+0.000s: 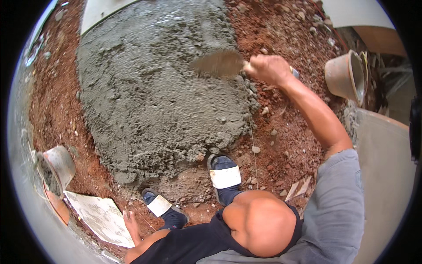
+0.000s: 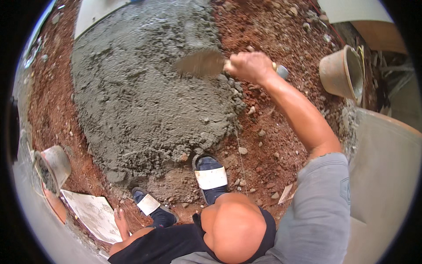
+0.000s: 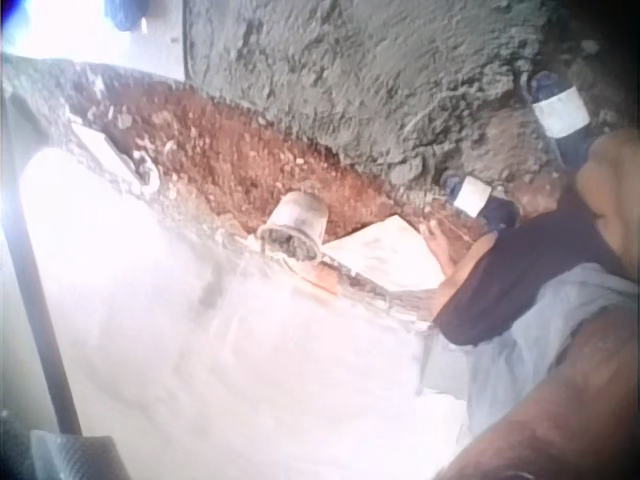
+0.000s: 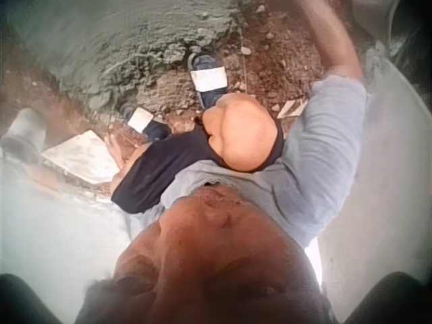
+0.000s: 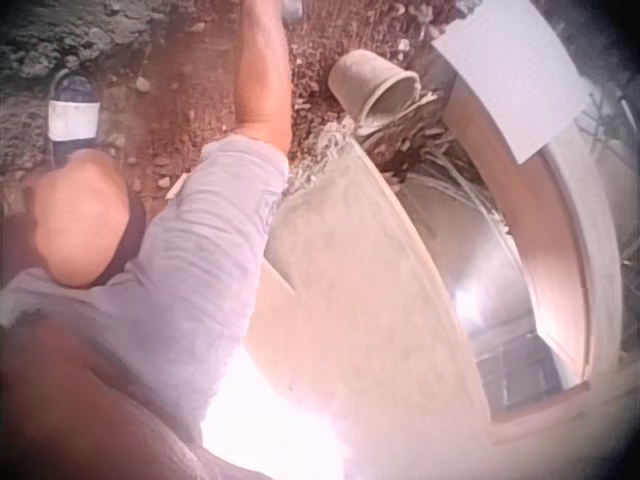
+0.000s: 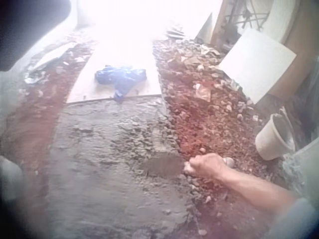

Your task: The person scoops wet cement from a bucket and spreads it onto a rectangular patch of ground using a trowel. They repeatedly smooth the surface and later apply cement to the back of a tile.

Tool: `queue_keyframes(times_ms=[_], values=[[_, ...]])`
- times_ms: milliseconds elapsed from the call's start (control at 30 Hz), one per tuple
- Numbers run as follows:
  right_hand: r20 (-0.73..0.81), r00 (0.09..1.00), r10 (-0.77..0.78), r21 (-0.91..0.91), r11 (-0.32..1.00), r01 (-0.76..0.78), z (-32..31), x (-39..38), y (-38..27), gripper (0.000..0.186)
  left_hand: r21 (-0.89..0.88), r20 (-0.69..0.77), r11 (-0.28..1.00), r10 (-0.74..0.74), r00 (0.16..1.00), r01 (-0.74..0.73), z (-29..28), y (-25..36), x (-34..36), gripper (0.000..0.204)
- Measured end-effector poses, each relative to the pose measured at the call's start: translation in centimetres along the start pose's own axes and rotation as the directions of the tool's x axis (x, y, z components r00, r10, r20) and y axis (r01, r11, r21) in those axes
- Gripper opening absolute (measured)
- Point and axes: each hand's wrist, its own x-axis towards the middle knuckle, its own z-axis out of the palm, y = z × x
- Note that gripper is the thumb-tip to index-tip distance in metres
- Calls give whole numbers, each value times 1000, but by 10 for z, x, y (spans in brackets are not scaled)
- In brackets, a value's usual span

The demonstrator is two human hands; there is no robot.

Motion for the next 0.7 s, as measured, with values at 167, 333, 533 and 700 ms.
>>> queue_keyframes(times_ms=[167, 333, 533, 700], values=[[213, 928, 306, 572, 731, -372, -7, 61, -25, 54, 1, -69, 999, -52, 996, 52, 11, -5, -11, 49], [268, 945, 185, 596, 739, -314, -4, -12, -114, 56, -68, -142, 995, -77, 987, 67, 21, -11, -12, 54], [480, 877, 36, 306, 930, -206, -73, -48, -169, 45, -306, -373, 950, -65, 926, -56, 23, -21, 37, 54], [116, 949, -294, 303, 920, 248, -165, 14, -279, 34, -122, -583, 979, 60, 810, -161, 3, -23, 115, 50]])
